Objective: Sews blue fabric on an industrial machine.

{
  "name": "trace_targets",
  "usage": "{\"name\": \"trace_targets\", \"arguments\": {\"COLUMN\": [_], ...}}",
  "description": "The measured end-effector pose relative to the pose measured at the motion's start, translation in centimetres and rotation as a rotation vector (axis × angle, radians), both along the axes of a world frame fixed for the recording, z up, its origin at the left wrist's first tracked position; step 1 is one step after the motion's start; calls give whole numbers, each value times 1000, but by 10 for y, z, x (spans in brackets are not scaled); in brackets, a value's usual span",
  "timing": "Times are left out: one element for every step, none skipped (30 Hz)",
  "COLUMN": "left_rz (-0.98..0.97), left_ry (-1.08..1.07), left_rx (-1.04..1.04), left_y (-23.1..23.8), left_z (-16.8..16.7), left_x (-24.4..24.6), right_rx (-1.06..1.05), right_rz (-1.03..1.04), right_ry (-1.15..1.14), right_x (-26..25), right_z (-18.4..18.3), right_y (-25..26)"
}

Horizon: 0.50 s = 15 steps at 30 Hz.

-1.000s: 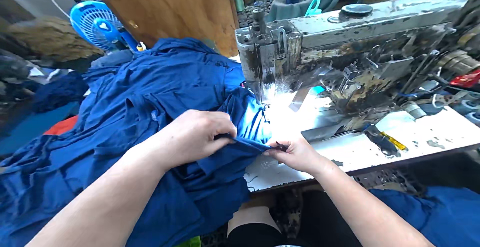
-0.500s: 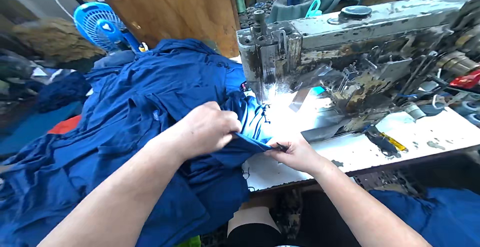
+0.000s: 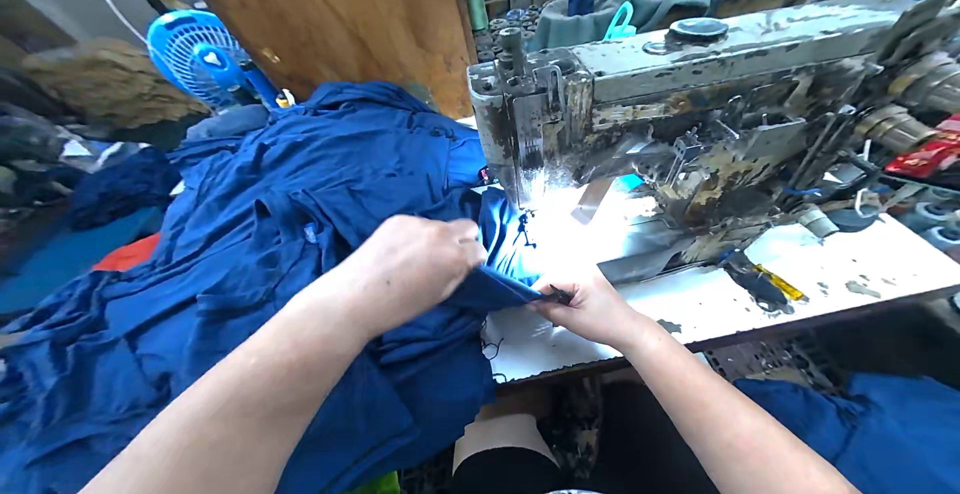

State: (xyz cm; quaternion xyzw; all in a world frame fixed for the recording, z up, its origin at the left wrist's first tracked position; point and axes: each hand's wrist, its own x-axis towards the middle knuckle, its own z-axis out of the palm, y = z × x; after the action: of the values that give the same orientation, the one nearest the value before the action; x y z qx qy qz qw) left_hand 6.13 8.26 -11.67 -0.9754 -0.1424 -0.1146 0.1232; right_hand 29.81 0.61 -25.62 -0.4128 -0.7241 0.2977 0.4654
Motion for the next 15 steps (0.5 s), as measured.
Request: {"name": "trace_targets", "arguments": {"left_rz": [36,56,54,41,19,-12,-40,-66,-101,-127,-138,-133,-118,-103,-96], "left_ry": [-3,2,8,10,9,-13,-41,-63,-80,-84,-79,-69,-62,-57,-48], "left_rx": [31,50,65,50,7,-40,-76,-89,-86,-65,-34,-12,-9,-32,-65], "left_y": [10,20,29,36,38,37,31,24,18,13,9,7,5,2,0], "left_z": [3,5,5,4,2,-1,-4,-5,-5,-5,-5,-5,-6,-7,-7], "left_x": [-3,-7,-10,-13,-14,-12,-9,-5,-2,0,2,3,4,5,6], "right_rx": [-16,-23,-18,-7,1,1,-1,5,10,18,23,20,14,5,-3], "right_rz": [-3,-4,-7,-9,-10,-9,-8,-7,-6,-7,-11,-13,-12,-8,-4], "right_ry": [16,30,43,51,56,59,58,60,58,57,55,55,61,67,68], "right_x": [0,-1,-1,-1,-1,-2,-1,-1,-1,-1,0,0,0,0,1], "right_z": [1,0,-1,-1,-1,-1,-1,-2,-2,-2,-2,-2,-2,-2,-2], "right_y": [0,1,1,1,1,0,-1,-1,-2,-2,-2,-2,-3,-3,-3]}}
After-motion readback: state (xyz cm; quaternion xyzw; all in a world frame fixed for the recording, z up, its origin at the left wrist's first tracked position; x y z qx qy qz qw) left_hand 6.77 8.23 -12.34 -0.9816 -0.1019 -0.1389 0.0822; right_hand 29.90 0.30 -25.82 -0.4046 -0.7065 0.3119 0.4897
